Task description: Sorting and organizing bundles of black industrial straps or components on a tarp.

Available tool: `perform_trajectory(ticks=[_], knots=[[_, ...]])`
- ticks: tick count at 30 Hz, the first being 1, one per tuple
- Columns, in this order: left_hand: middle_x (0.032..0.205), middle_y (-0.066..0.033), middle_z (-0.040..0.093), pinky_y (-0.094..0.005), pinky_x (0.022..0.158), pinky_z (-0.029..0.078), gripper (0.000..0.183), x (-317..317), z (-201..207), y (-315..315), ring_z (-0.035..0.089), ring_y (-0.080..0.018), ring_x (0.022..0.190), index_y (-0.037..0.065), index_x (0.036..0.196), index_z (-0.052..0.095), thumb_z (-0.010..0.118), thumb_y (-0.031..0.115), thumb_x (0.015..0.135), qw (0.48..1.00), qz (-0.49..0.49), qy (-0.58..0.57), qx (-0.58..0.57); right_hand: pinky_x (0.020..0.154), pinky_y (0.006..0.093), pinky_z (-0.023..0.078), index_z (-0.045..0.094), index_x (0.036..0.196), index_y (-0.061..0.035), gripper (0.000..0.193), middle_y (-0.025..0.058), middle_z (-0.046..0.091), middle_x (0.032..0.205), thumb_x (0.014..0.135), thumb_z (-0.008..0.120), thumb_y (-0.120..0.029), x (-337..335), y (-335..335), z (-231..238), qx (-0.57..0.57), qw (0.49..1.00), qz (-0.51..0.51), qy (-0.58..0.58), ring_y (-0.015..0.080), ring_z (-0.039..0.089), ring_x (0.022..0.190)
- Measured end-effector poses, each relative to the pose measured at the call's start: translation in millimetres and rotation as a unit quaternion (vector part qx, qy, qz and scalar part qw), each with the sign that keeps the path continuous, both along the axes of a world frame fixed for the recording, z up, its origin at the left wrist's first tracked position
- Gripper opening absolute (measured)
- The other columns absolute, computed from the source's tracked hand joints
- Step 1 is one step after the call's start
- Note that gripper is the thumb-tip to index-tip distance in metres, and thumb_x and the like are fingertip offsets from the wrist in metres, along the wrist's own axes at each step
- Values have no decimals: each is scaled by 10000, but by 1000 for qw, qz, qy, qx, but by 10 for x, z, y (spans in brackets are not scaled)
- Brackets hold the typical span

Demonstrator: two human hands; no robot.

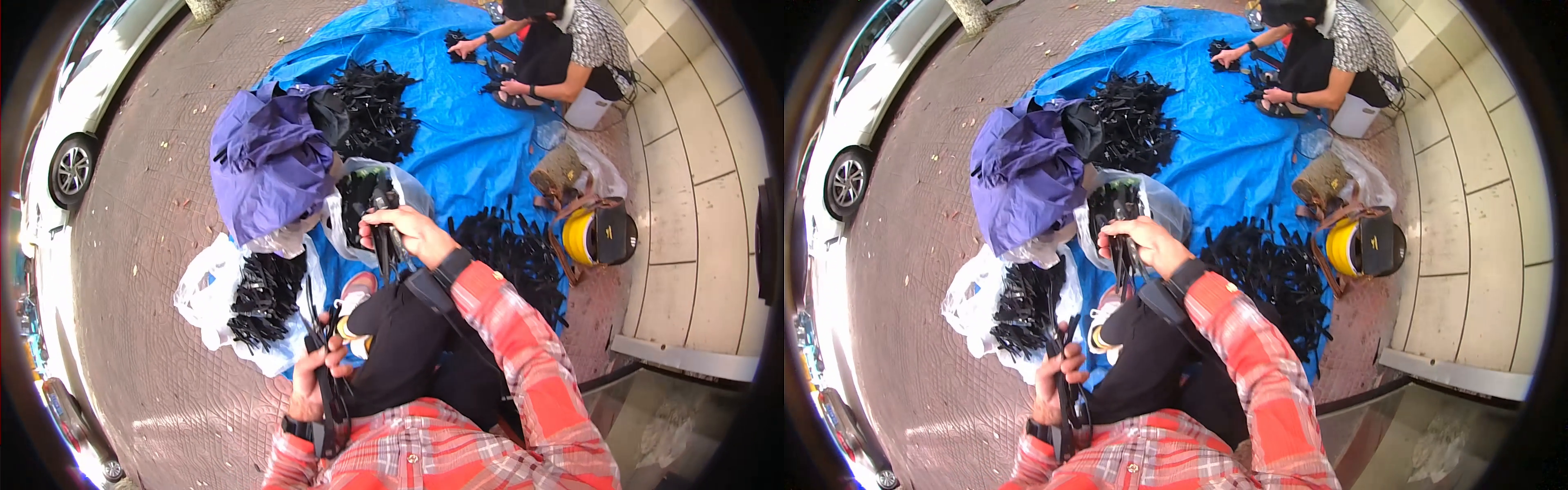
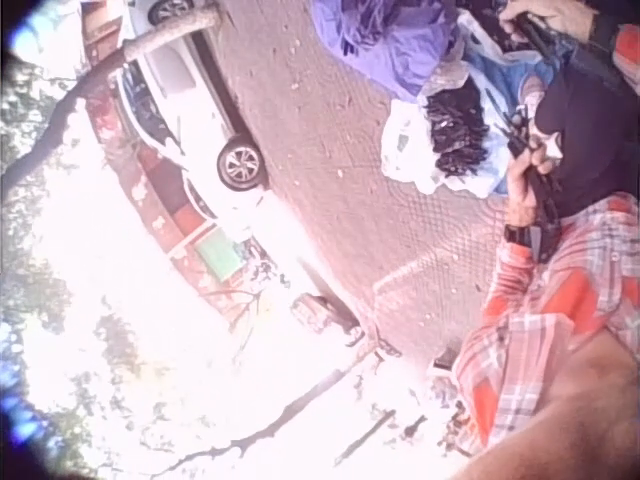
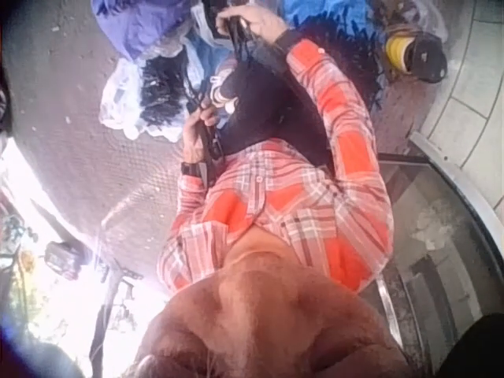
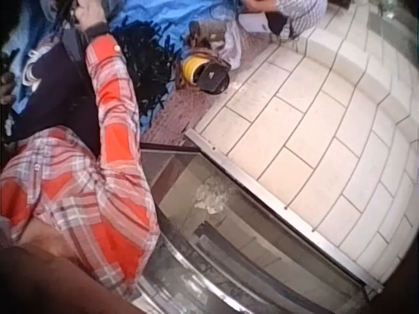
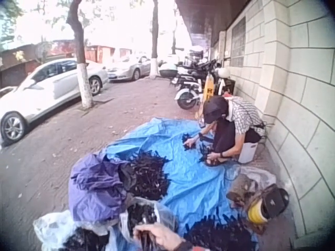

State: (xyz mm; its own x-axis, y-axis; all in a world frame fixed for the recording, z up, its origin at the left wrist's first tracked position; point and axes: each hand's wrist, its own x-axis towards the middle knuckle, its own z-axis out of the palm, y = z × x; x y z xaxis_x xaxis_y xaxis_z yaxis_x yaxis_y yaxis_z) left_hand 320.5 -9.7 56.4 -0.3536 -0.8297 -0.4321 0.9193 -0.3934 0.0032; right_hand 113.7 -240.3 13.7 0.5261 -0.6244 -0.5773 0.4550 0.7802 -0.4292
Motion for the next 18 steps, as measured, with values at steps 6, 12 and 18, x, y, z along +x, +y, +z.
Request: perform_trajectory(ticks=[6, 12, 18], knots=[[940, -99, 504, -290, 603, 430, 568, 162, -86, -67, 455, -140, 699, 153, 1324, 407, 566, -50, 818, 997, 61, 11, 50, 482, 377, 513, 565, 800, 64, 141, 130, 573, 663, 769, 667, -29, 210, -685, -1282, -16, 979, -39, 199, 238, 583, 533], [917, -49, 426, -269, 607, 418, 594, 365, -298, -266, 421, -114, 712, 200, 1359, 380, 556, -27, 838, 994, 74, -5, 81, 847, 411, 488, 559, 1071, 139, 579, 315, 610, 1034, 701, 758, -261, 194, -936, -1565, -208, 742, 19, 637, 393, 621, 979], [934, -78, 454, -288, 609, 427, 575, 348, -361, -317, 443, -130, 726, 176, 1344, 383, 555, -31, 836, 993, 72, 11, 95, 962, 374, 416, 407, 1262, 102, 734, 266, 519, 1236, 702, 761, -216, -17, -996, -1600, -205, 733, 41, 647, 348, 532, 1134]])
